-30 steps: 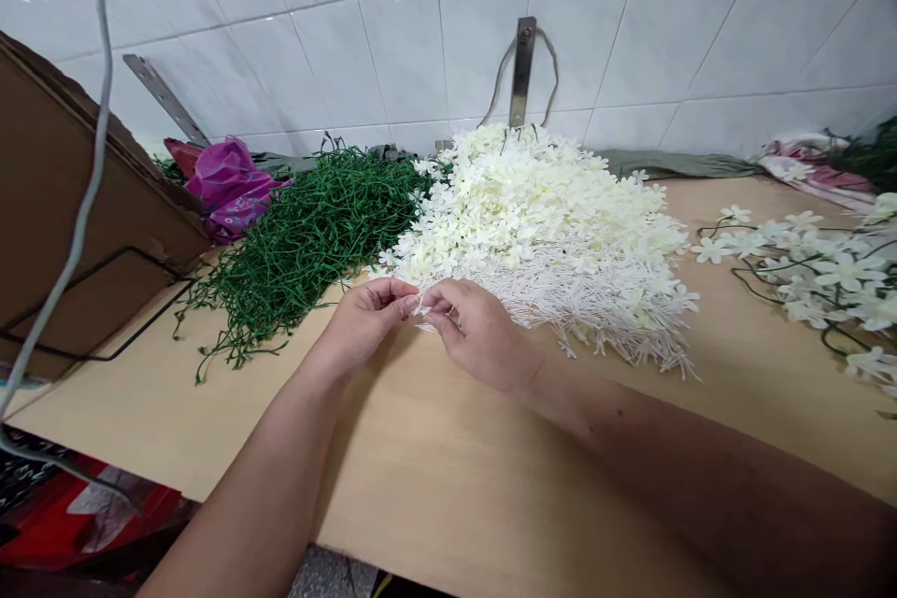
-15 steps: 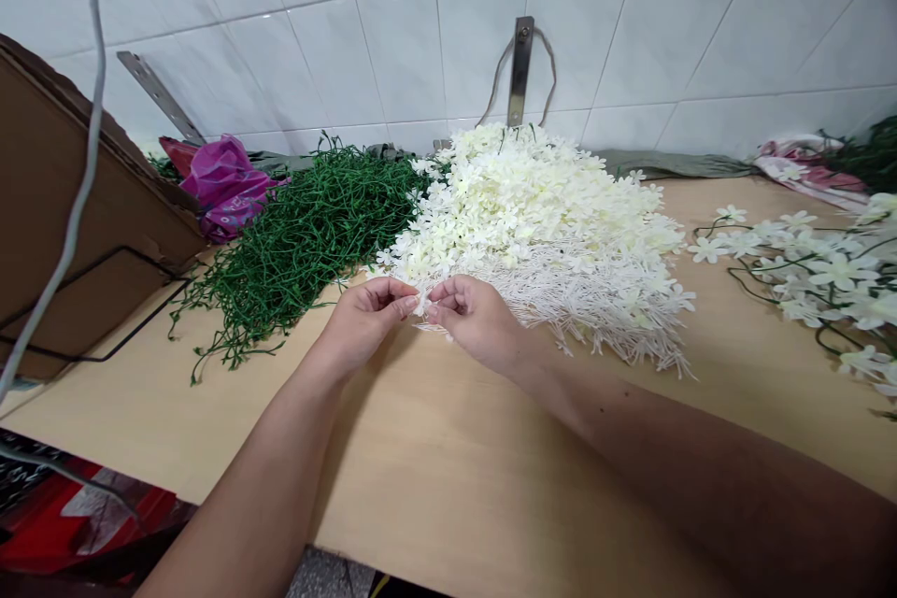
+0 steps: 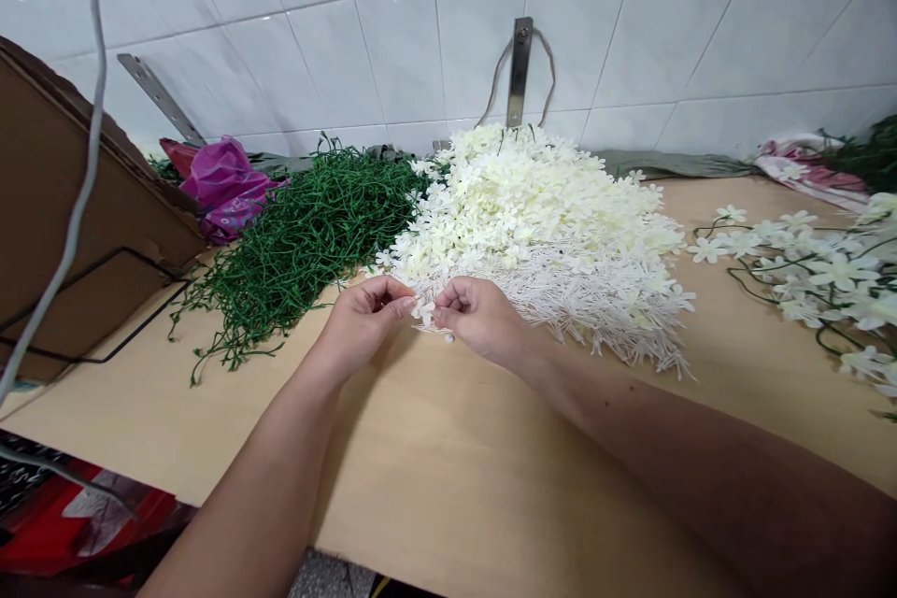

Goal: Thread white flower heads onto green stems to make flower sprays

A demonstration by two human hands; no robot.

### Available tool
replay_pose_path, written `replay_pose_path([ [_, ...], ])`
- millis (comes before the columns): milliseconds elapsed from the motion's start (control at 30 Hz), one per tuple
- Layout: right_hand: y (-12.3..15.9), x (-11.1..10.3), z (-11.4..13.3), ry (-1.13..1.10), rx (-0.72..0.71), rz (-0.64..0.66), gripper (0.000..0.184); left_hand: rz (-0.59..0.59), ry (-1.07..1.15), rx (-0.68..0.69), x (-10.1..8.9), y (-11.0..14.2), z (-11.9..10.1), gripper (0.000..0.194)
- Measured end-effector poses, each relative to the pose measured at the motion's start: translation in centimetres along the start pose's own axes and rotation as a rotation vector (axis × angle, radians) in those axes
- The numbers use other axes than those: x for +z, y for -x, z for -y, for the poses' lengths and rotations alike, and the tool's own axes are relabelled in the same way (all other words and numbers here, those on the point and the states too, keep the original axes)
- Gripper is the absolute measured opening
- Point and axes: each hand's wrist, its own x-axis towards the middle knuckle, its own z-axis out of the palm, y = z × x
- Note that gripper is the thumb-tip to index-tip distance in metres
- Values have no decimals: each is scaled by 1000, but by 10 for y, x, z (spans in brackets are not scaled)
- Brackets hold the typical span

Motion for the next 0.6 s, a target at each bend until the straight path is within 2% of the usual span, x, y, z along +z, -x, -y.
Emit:
replay_pose_path([
  [100, 2, -1, 1, 50, -16, -14, 1, -59, 36, 2, -4, -1, 0, 16],
  [300, 13, -8, 20, 481, -212, -75, 20, -90, 142, -39, -8, -1, 1, 21],
  [467, 13, -20, 27, 508, -224, -73, 12, -80, 214, -84, -8, -1, 2, 21],
  [600, 10, -19, 18, 539, -257, -40, 17, 3, 267, -115, -7, 3, -1, 19],
])
